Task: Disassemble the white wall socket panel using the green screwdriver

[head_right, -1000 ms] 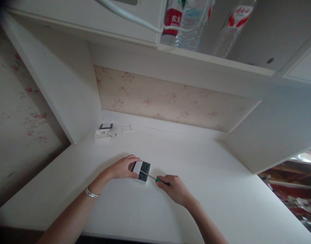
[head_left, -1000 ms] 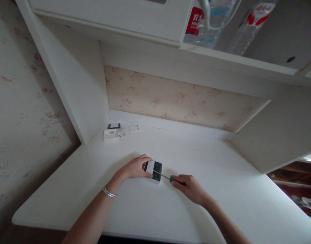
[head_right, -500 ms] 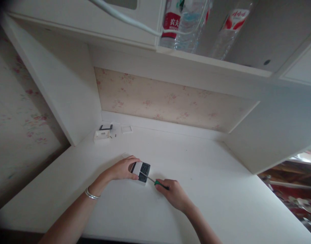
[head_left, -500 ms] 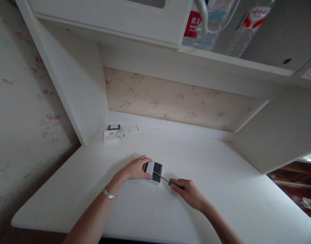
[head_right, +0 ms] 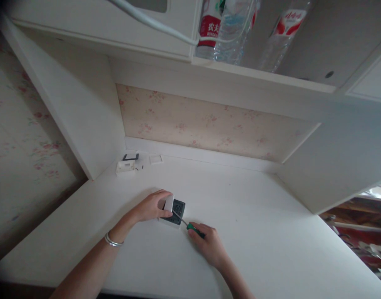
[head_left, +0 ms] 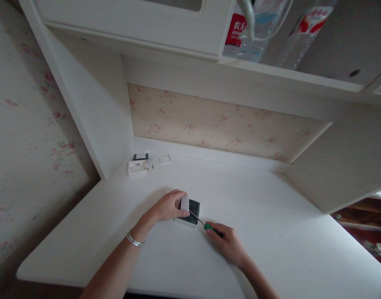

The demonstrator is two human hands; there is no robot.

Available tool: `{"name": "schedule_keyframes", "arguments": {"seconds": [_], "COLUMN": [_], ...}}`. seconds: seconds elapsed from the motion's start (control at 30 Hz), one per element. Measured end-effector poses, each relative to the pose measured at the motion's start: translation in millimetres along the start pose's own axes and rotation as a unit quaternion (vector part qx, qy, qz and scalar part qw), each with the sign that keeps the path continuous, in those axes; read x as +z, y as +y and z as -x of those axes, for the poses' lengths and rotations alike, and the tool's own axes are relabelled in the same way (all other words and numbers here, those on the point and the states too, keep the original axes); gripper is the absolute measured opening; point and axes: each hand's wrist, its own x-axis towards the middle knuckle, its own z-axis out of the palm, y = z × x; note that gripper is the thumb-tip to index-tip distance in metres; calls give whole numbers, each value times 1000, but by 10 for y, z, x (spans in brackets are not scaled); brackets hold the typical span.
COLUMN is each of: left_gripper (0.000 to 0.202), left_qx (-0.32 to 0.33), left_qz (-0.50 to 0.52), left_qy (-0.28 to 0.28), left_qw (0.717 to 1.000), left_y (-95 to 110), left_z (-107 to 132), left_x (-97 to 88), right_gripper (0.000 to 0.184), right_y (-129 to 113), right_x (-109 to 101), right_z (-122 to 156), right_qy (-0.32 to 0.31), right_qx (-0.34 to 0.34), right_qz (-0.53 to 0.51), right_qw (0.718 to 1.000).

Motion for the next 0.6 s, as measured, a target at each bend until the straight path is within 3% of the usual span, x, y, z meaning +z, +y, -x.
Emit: {"name": "schedule_keyframes", "arguments": {"seconds": [0.13,0.3,0.47,0.6], "left_gripper": [61,57,52,45], "left_qx": [-19,-119,-241,-276], "left_qz": [-21,-149,-298,-354], "left_qy": [101,212,209,186], "left_qw": [995,958,900,874], "left_y": [-113,-312,-405,-439], "left_z": [-32,-17,58,99], "left_x": [-52,-163,-250,-245], "right_gripper": [47,52,56,56], "right_y": [75,119,103,98], "right_x": [82,138,135,122], "right_z": [49,65,67,62], "right_qy": [75,138,140,139], "right_qx": [22,55,68,71], "right_qz": [-60,-88,-94,-93], "right_qw": [995,985,983,983]}}
